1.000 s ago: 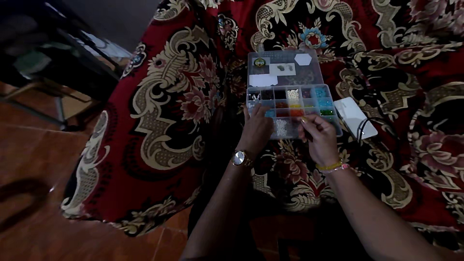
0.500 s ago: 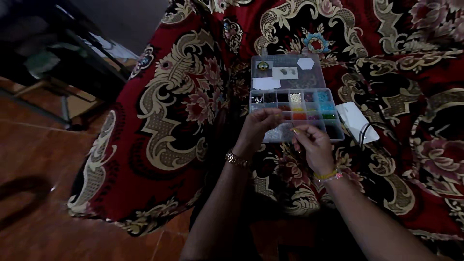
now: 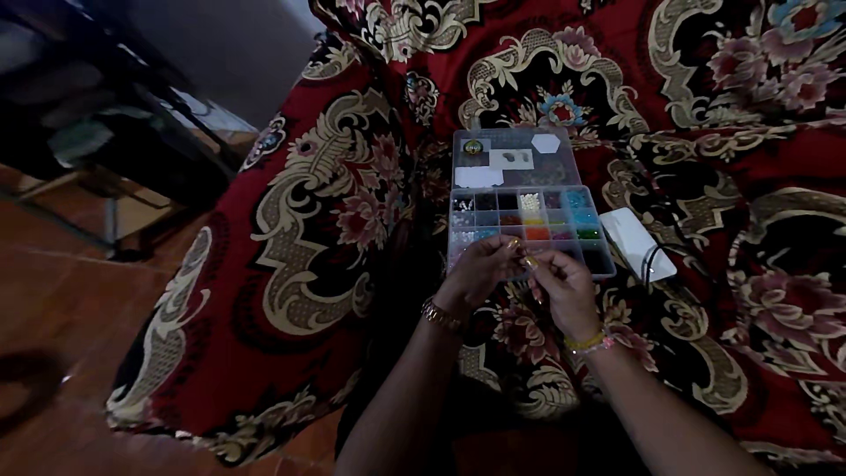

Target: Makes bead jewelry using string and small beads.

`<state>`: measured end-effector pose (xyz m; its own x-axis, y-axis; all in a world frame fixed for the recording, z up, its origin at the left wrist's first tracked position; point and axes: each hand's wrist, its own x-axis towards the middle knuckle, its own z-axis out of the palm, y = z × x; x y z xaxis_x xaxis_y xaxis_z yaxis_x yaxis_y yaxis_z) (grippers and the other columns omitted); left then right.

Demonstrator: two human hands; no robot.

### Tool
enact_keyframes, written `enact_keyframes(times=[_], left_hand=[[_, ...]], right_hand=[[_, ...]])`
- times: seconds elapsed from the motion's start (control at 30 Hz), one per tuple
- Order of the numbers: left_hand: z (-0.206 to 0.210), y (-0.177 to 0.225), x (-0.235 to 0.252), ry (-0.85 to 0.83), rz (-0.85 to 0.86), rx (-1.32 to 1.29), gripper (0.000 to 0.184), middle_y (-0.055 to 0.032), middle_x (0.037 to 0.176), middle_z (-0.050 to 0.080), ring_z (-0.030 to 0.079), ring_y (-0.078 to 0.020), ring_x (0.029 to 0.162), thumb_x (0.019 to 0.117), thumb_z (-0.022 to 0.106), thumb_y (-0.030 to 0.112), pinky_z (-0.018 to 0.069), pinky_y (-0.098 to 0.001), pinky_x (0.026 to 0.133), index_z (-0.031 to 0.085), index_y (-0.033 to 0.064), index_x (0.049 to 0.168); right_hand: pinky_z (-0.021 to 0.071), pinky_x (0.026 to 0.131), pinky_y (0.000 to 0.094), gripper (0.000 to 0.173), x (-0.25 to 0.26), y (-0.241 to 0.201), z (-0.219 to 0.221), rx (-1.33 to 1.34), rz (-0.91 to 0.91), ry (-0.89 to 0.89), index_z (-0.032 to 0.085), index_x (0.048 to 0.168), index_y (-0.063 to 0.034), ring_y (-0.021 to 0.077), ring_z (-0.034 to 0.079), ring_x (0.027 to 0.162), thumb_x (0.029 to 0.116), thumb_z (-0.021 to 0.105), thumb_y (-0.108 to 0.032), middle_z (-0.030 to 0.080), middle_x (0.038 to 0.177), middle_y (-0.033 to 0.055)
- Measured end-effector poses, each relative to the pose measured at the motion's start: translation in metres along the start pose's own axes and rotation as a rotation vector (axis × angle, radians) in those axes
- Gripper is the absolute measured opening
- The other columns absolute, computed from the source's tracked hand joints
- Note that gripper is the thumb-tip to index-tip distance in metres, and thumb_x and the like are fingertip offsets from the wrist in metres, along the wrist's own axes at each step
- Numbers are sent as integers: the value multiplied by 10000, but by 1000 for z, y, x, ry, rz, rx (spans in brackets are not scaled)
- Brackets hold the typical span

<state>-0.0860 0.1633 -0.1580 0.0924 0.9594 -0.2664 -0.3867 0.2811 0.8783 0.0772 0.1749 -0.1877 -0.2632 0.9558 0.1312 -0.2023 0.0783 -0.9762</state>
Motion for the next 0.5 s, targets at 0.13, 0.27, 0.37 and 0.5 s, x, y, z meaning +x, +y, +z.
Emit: enact_keyframes(times=[0.13,0.27,0.37,0.5], left_hand=[[0,0,0,6,-9,-3,192,-31,945,678,687,-137,868,1073,444,66,588,-335,866,627,16,1040],[0,0,-1,6,5,-27,170,-35,930,694,692,-140,865,1058,470,42,587,-332,866,639,18,1049],[-1,0,0,4,5,-52,167,-31,933,699,689,-131,868,1046,481,22,583,-322,869,647,26,1062],[-1,1,-1,0,-12,-108,164,-35,928,699,691,-132,865,1040,489,7,582,-320,878,651,27,1053]], right_hand=[[482,494,143,89,0,2,0,25,-22,4,702,927,-35,-21,549,527,942,614,-31,623,665,-85],[446,499,132,87,1,5,-1,1,-52,10,715,923,-42,-37,517,533,940,630,-50,603,656,-98],[451,499,133,93,1,5,-1,6,-49,13,718,916,-38,-33,521,530,937,627,-39,611,658,-92],[447,497,132,99,1,3,0,11,-40,12,720,922,-38,-37,519,528,937,622,-40,616,658,-91]])
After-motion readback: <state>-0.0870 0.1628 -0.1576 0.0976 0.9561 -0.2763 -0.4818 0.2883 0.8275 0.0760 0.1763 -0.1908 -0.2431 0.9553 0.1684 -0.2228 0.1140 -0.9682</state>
